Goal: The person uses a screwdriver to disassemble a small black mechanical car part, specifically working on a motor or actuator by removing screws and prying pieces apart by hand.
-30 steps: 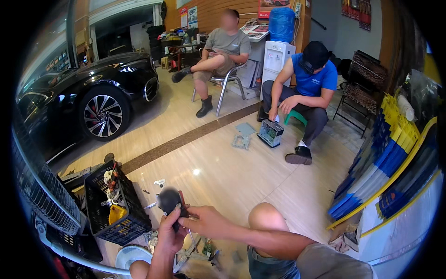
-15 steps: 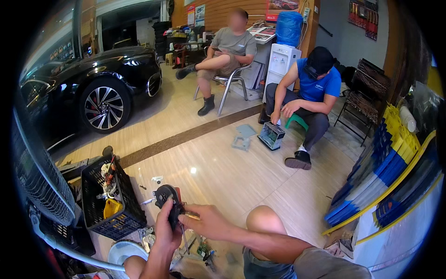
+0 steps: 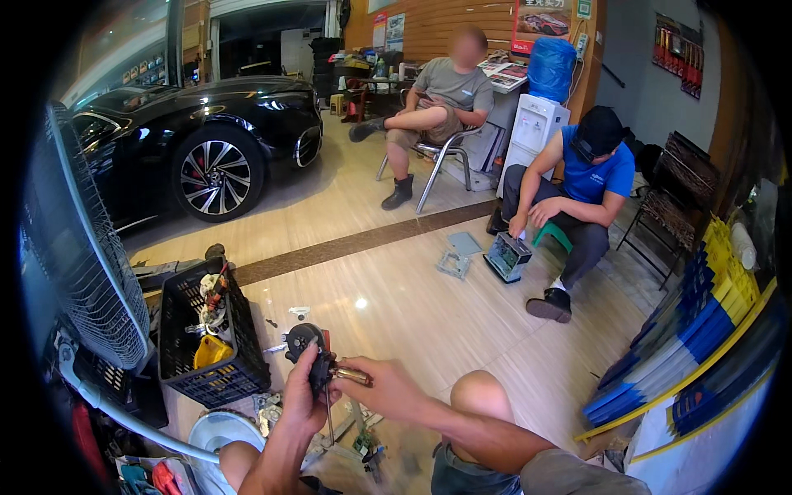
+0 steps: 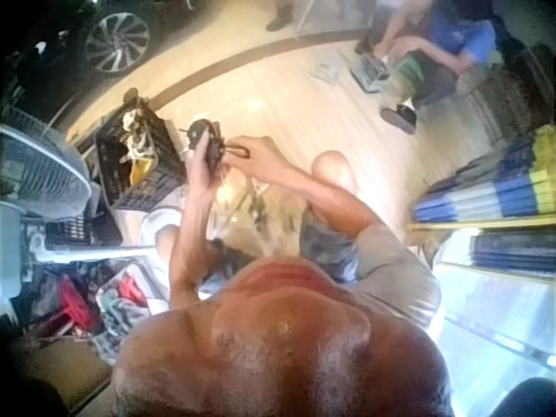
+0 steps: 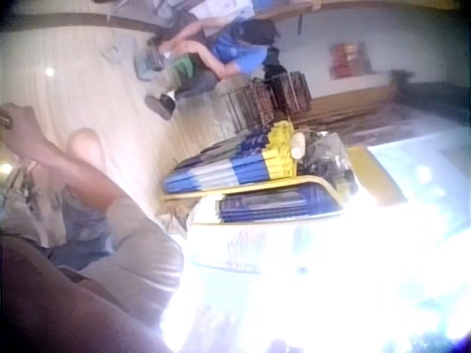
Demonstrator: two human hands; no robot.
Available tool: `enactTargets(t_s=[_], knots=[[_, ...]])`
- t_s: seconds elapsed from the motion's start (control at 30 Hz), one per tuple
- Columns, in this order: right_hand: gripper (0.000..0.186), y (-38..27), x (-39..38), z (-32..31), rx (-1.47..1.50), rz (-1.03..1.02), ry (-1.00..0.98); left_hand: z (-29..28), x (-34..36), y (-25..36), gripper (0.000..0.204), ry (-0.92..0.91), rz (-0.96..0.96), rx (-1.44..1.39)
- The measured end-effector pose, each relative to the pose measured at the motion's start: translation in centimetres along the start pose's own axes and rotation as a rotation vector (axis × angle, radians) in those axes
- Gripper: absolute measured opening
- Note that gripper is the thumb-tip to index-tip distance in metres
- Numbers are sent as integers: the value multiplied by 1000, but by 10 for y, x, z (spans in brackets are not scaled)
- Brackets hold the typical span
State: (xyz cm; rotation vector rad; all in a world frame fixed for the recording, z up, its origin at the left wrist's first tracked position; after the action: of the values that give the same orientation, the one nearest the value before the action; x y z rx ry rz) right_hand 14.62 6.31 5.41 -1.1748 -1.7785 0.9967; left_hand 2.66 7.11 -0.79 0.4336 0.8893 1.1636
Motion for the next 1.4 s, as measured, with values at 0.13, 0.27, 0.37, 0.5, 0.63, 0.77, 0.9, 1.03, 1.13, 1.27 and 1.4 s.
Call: enactTargets(t_s=[0.13, 0.27, 0.37, 0.5, 0.63, 0.77, 0.9, 1.03, 1.13, 1.27, 1.4], knots=[[36, 7, 2, -3, 1, 7, 17, -5, 3, 5, 38, 29, 21, 13], [34, 2, 1, -9, 19, -19, 39, 2, 3, 3, 39, 22, 0, 9], [35, 7, 0, -10, 16, -8, 22, 3, 3, -2, 39, 36, -12, 15], [36, 24, -4, -6, 41, 75, -32, 6, 4, -4, 39, 27, 33, 94], [35, 24, -5, -5, 40, 76, -53, 5, 4, -2, 40, 19, 56, 139], [35, 25, -6, -2, 64, 114, -72, 0, 6, -2, 36, 19, 74, 102], [34, 27, -6, -2, 46, 96, -69, 6, 5, 0, 35, -2, 82, 113], [33, 22, -4, 3, -140, 45, -166, 4, 4, 5, 35, 9, 138, 245], [34, 21, -5, 6, -125, 24, -185, 4, 5, 6, 36, -7, 115, 254], [35, 26, -6, 5, 95, 128, -168, 7, 6, 10, 40, -54, 89, 260], [36, 20, -3, -1, 78, 92, -137, 11, 4, 14, 40, -37, 117, 224]])
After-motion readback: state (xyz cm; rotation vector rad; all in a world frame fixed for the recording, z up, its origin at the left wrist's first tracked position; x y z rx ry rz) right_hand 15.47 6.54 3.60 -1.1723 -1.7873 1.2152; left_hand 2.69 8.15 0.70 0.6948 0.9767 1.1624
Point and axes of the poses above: each hand's wrist, its own x-axis towards the middle knuckle, its own z-axis out of the palm, y = z × x, the point moved 10 cm from there along x, towards the middle knuckle, and after that the axes turned 1 degree about y, right-handed, at the moved point
